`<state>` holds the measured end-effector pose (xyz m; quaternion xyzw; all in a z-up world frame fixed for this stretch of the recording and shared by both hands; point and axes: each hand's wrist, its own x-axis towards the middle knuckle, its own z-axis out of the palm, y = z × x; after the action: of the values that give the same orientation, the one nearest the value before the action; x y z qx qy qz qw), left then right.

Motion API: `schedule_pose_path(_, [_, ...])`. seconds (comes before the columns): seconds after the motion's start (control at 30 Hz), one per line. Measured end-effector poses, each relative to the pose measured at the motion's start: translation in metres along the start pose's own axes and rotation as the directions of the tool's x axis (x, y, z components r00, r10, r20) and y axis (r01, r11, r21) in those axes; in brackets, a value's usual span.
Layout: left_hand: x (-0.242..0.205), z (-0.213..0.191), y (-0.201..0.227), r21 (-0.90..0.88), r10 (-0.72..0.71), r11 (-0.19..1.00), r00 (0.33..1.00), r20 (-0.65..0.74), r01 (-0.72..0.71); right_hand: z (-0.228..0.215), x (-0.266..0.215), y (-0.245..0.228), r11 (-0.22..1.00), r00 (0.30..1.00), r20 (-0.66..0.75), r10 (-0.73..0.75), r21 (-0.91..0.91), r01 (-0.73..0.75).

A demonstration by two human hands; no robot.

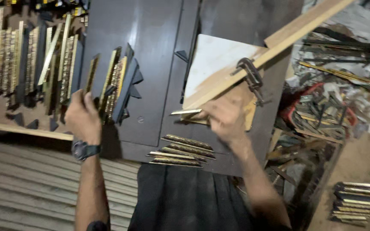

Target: The person measures and marks a gold decorative molding strip using a tape measure and pencil, then secures it to a wooden jig with a clamp. They repeatedly pick up molding strips from a nearby rack, place them into the jig, and adjust the clamp to hold them in place.

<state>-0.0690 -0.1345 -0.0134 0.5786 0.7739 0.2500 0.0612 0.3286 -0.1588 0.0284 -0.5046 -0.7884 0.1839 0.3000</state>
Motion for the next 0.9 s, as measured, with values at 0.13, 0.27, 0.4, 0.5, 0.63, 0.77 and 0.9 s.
schedule_pose_path(0.13, [-0.032, -0.021, 0.02, -0.076, 0.152, 0.984, 0.983, -0.103, -0.16, 0.023, -0.053, -0.049, 0.997, 0.999, 0.032, -0.008, -0.081, 0.011])
schedule_pose_path(0.27, [-0.07, -0.018, 0.097, -0.04, 0.424, 0.904, 0.884, 0.197, -0.425, 0.025, -0.042, -0.058, 0.981, 0.994, -0.1, 0.032, -0.185, -0.051])
schedule_pose_path(0.4, [-0.088, 0.0, 0.147, -0.38, 0.652, 0.703, 0.758, 0.008, -0.601, 0.027, 0.016, -0.025, 0.9, 0.972, -0.115, -0.203, -0.412, 0.139])
schedule_pose_path(0.5, [-0.079, 0.008, 0.152, -0.444, 0.507, 0.794, 0.855, 0.106, -0.416, 0.022, 0.039, -0.01, 0.828, 0.992, -0.055, -0.111, -0.558, 0.062])
schedule_pose_path(0.63, [-0.057, 0.02, 0.153, -0.481, 0.384, 0.851, 0.874, 0.298, -0.21, 0.013, 0.038, -0.002, 0.895, 0.988, 0.081, 0.132, -0.438, -0.084])
schedule_pose_path(0.77, [-0.056, 0.041, 0.167, -0.407, 0.436, 0.867, 0.834, 0.339, -0.288, 0.008, 0.004, 0.017, 0.91, 0.991, 0.134, -0.03, -0.406, 0.082])
schedule_pose_path(0.9, [-0.04, 0.042, 0.169, -0.35, 0.487, 0.859, 0.807, 0.335, -0.373, 0.004, 0.023, 0.046, 0.894, 0.98, 0.188, -0.062, -0.426, 0.138])
